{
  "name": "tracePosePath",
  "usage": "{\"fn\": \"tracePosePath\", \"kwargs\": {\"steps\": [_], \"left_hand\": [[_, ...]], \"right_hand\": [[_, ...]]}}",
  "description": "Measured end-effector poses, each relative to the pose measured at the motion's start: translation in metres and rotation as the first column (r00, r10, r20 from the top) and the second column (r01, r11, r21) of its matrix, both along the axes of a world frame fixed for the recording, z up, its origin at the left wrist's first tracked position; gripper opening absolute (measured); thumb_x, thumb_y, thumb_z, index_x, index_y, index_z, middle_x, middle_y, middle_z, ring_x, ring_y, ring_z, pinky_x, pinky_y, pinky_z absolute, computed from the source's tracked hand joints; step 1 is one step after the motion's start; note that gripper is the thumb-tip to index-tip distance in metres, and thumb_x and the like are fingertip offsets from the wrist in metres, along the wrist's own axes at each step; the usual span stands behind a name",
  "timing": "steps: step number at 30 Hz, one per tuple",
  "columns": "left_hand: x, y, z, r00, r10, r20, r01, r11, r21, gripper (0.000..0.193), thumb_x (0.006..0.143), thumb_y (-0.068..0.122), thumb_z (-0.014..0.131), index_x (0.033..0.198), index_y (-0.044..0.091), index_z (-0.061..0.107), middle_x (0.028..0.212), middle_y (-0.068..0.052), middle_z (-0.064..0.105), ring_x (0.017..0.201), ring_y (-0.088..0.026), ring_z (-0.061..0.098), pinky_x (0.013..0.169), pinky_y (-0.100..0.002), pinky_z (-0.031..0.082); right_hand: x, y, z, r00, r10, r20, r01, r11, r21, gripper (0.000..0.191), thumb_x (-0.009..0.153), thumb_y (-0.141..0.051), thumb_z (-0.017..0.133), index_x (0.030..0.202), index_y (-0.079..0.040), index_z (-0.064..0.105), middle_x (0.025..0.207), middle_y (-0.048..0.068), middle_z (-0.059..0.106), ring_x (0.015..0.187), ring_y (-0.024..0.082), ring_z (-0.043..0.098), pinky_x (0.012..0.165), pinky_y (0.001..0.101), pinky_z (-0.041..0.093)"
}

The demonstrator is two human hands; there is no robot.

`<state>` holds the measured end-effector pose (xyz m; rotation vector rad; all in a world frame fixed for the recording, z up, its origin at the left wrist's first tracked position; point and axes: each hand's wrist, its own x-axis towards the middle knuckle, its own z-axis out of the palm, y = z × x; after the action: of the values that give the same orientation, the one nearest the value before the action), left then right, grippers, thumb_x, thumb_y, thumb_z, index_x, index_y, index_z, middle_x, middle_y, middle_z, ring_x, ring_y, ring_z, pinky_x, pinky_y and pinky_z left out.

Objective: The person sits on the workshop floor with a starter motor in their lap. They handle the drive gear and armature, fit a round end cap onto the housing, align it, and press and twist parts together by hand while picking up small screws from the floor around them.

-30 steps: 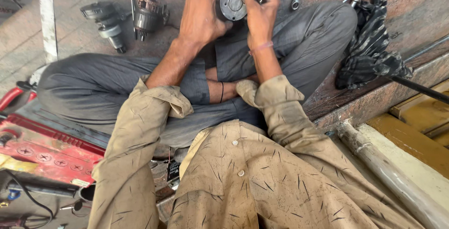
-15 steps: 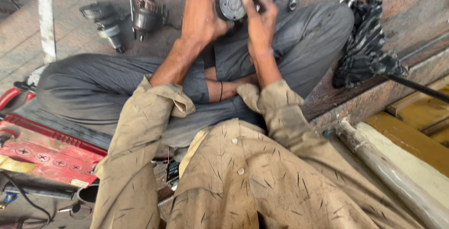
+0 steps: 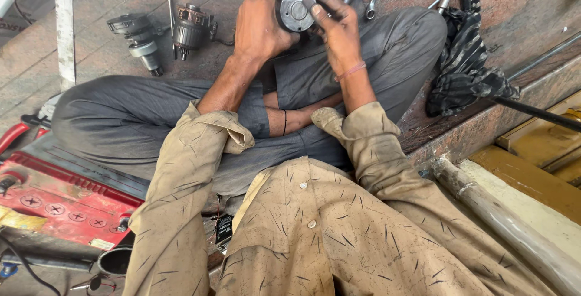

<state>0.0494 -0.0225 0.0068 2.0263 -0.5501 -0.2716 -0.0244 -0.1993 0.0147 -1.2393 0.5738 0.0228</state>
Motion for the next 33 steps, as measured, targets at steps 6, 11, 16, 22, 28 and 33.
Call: {"fn": "tracePosePath", "kwargs": {"steps": [6, 11, 16, 22, 28, 33], "left_hand": [[0.002, 0.002, -0.003, 0.999, -0.022, 0.024, 0.023, 0.999, -0.027, 0.064, 0.059, 0.012, 0.093, 0.111, -0.001, 0.058, 0.110, -0.023, 0.065, 0.100, -0.049, 0.063, 0.082, -0.051, 0.054], [-0.003, 0.003, 0.003, 0.999, -0.033, 0.036, 0.034, 0.999, -0.033, 0.066, 0.059, 0.012, 0.093, 0.114, -0.002, 0.058, 0.111, -0.023, 0.065, 0.101, -0.048, 0.064, 0.083, -0.051, 0.054], [-0.007, 0.003, 0.000, 1.000, -0.001, 0.018, 0.002, 1.000, -0.017, 0.067, 0.058, 0.015, 0.093, 0.113, -0.002, 0.058, 0.109, -0.022, 0.065, 0.100, -0.047, 0.065, 0.082, -0.050, 0.055], [-0.006, 0.004, -0.004, 0.999, -0.018, 0.040, 0.019, 1.000, -0.017, 0.066, 0.060, 0.015, 0.094, 0.114, -0.001, 0.059, 0.111, -0.021, 0.066, 0.101, -0.047, 0.065, 0.084, -0.051, 0.055], [-0.006, 0.003, 0.006, 1.000, 0.004, 0.003, -0.004, 1.000, -0.020, 0.065, 0.057, 0.015, 0.093, 0.113, 0.003, 0.061, 0.111, -0.018, 0.068, 0.102, -0.045, 0.066, 0.083, -0.050, 0.055], [-0.005, 0.005, 0.007, 1.000, 0.020, 0.003, -0.020, 0.999, 0.027, 0.068, 0.057, 0.018, 0.095, 0.112, 0.001, 0.059, 0.112, -0.019, 0.067, 0.101, -0.046, 0.065, 0.082, -0.051, 0.055]], "right_hand": [[0.026, -0.002, -0.020, 0.995, 0.058, 0.081, -0.018, 0.901, -0.433, 0.012, 0.097, -0.008, 0.080, 0.094, 0.002, 0.074, 0.088, 0.000, 0.070, 0.083, 0.007, 0.060, 0.078, 0.0241, 0.051], [0.027, -0.003, -0.014, 0.998, 0.053, 0.030, -0.038, 0.921, -0.387, 0.015, 0.093, -0.007, 0.084, 0.094, 0.002, 0.072, 0.089, 0.000, 0.071, 0.085, 0.008, 0.063, 0.079, 0.0252, 0.052], [0.002, -0.006, 0.003, 0.988, 0.126, 0.091, -0.103, 0.969, -0.227, 0.021, 0.093, -0.004, 0.076, 0.114, 0.000, 0.074, 0.107, -0.001, 0.070, 0.103, 0.009, 0.065, 0.096, 0.0242, 0.051], [0.014, -0.001, -0.014, 0.993, 0.077, 0.095, -0.025, 0.888, -0.458, 0.016, 0.090, -0.008, 0.082, 0.098, 0.002, 0.074, 0.092, -0.001, 0.070, 0.089, 0.009, 0.063, 0.084, 0.0255, 0.052], [0.027, 0.001, -0.019, 1.000, -0.007, -0.006, 0.004, 0.920, -0.392, 0.023, 0.090, -0.012, 0.086, 0.086, 0.003, 0.070, 0.083, -0.001, 0.069, 0.078, 0.008, 0.059, 0.073, 0.0256, 0.050], [0.006, 0.002, -0.001, 0.986, 0.099, 0.135, -0.055, 0.954, -0.295, 0.016, 0.095, -0.004, 0.075, 0.109, 0.001, 0.075, 0.103, 0.000, 0.070, 0.099, 0.008, 0.065, 0.091, 0.0234, 0.051]]}}
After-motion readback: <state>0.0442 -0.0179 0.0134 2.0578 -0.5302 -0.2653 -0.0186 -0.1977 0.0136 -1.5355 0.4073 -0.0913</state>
